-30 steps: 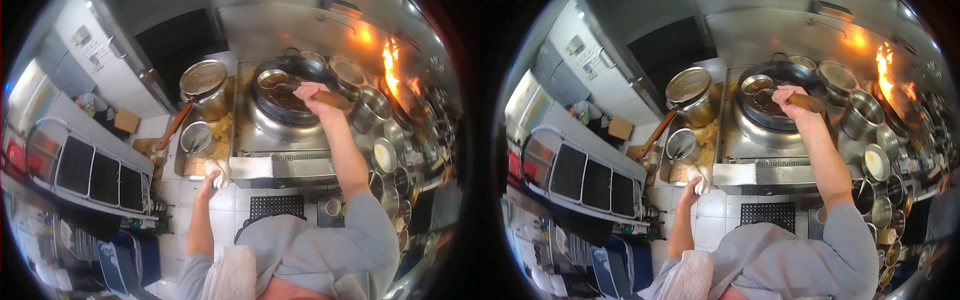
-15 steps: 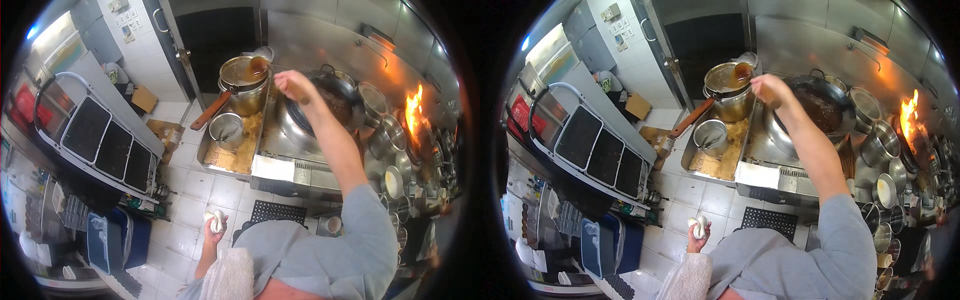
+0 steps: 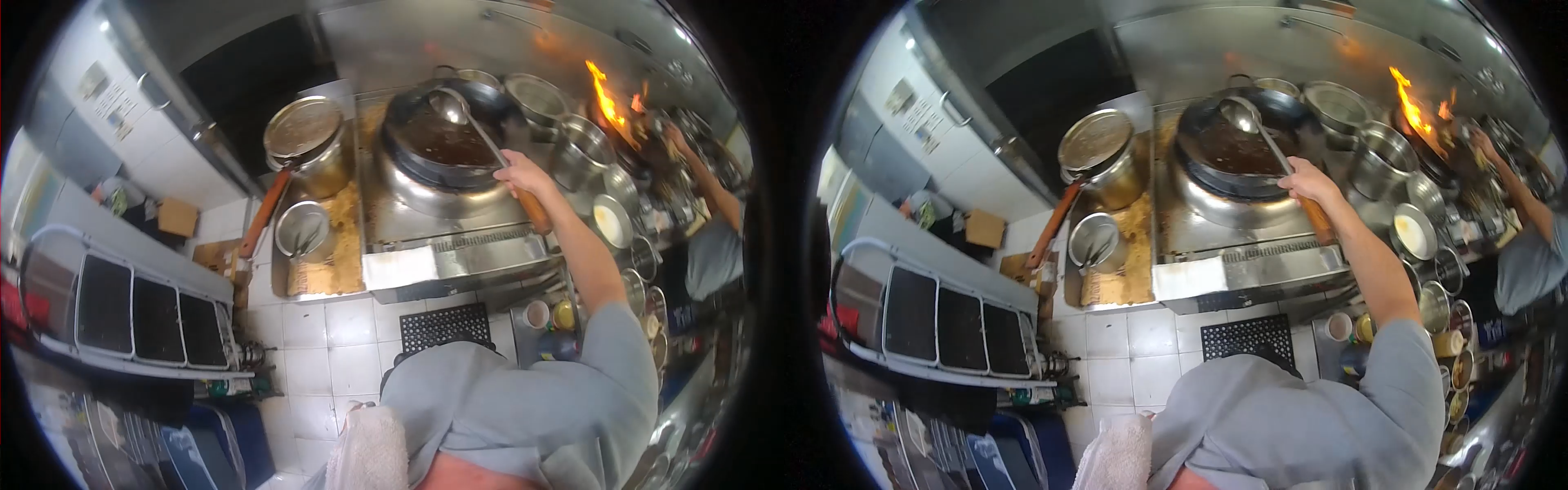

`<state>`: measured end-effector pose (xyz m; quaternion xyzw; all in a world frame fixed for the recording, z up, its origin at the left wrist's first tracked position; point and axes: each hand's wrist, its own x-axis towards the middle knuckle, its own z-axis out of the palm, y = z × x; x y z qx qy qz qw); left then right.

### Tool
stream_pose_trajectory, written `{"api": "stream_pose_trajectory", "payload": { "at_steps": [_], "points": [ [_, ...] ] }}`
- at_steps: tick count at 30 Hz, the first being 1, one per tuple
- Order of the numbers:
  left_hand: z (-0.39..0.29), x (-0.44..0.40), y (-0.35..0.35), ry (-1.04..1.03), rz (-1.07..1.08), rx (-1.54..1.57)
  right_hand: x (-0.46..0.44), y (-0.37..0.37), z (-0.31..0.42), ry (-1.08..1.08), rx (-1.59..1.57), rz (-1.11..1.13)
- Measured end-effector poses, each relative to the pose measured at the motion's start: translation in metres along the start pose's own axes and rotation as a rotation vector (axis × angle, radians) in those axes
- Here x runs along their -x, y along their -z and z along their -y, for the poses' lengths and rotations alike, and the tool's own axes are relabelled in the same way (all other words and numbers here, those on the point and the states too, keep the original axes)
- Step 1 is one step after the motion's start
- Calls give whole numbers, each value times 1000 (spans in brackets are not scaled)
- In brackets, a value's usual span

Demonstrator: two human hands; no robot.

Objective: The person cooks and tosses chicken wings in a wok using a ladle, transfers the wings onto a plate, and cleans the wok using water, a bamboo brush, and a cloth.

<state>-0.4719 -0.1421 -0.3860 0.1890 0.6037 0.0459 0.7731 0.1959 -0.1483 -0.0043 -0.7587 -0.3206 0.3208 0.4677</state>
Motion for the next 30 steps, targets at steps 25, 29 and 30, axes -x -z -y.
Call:
{"api": "stream_pose_trajectory", "payload": {
  "at_steps": [25,29,30],
  "points": [
    [29,2,30,60,76,-106,-43,-45,152,-453,-1908,670],
    [40,0,25,33,75,-92,-67,-73,193,-491,-1925,791],
    [39,-1,22,19,80,-92,-73,-82,201,-496,-1914,797]
  ]
}}
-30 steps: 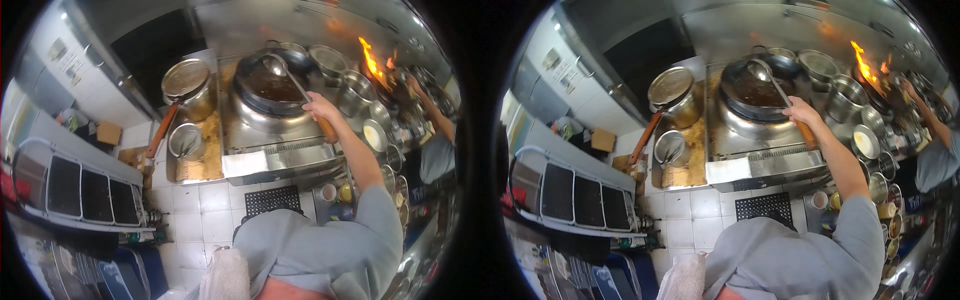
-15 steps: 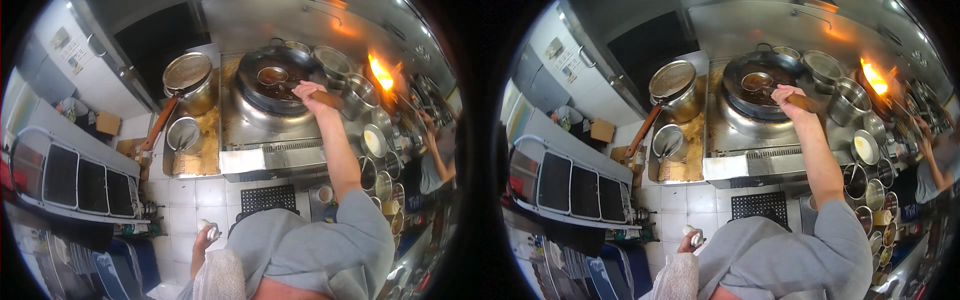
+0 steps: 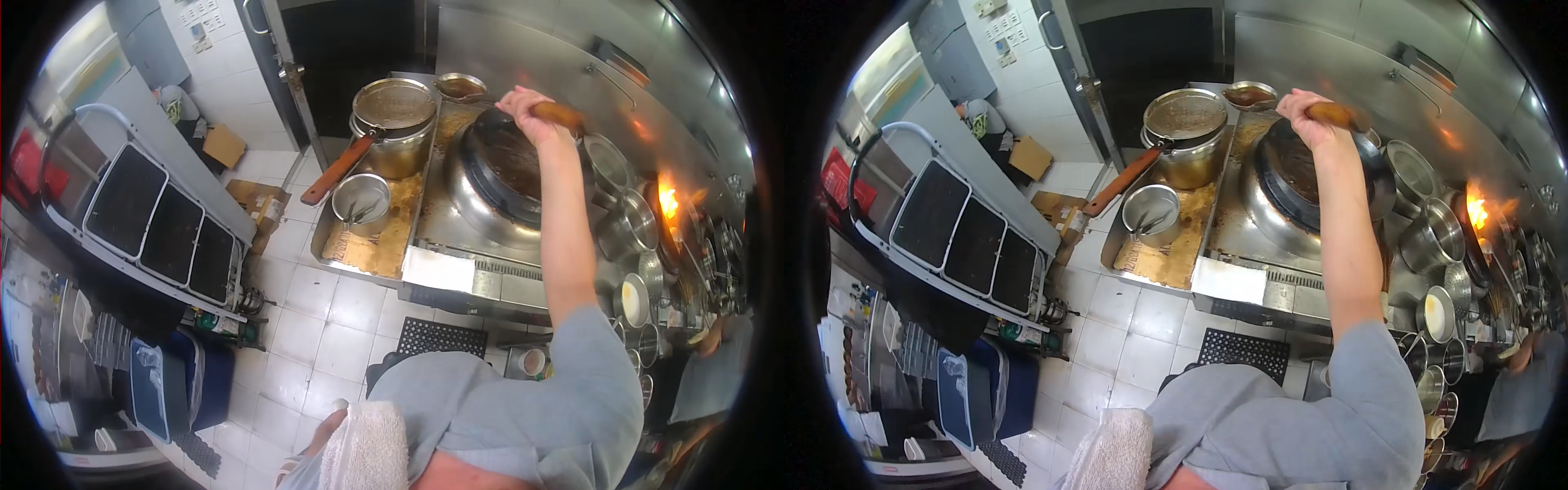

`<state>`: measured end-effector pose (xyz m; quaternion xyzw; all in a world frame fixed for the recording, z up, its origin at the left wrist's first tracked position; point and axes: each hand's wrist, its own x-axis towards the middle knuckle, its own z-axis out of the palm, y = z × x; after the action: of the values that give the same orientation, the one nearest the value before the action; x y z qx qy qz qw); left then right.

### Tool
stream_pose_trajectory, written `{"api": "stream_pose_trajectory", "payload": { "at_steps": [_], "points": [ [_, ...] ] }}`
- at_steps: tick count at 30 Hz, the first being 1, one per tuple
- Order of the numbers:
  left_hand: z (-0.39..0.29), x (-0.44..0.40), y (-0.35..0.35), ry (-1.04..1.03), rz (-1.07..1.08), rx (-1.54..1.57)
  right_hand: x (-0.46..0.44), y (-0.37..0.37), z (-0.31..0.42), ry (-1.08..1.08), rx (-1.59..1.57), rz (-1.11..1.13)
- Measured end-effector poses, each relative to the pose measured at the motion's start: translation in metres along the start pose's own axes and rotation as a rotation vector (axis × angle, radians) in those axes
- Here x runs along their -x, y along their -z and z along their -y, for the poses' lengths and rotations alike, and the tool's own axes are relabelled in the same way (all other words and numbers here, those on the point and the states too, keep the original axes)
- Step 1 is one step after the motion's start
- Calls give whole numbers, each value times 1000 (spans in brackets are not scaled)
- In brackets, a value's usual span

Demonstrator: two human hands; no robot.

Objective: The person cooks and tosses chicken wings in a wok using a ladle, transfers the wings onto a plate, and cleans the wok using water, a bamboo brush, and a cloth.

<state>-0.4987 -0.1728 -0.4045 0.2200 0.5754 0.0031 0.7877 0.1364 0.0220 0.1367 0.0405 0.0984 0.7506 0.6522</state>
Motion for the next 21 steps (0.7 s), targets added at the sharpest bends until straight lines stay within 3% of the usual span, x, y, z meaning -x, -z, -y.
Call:
{"api": "stream_pose_trajectory", "payload": {
  "at_steps": [4,6,8,10,11,12,17,21],
  "points": [
    [-4,-4,-8,-32,22,-15,-55,20,6,-29,183,-3],
    [-7,-3,-9,-38,27,-25,-81,47,4,129,415,-28],
    [-5,-2,-5,-34,29,-43,-89,86,-5,319,1064,-9],
    [-7,-4,-1,-28,30,-68,-76,92,-44,336,1285,-210],
    [-10,-4,0,-27,30,-79,-76,104,-48,444,1520,-303],
    [-12,-7,3,-25,32,-95,-72,104,-48,356,1771,-371],
    [-30,-14,8,-29,39,-183,14,120,-23,516,1811,-328],
    [-56,-22,1,-48,61,-291,116,122,26,593,1929,-585]
  ]
}}
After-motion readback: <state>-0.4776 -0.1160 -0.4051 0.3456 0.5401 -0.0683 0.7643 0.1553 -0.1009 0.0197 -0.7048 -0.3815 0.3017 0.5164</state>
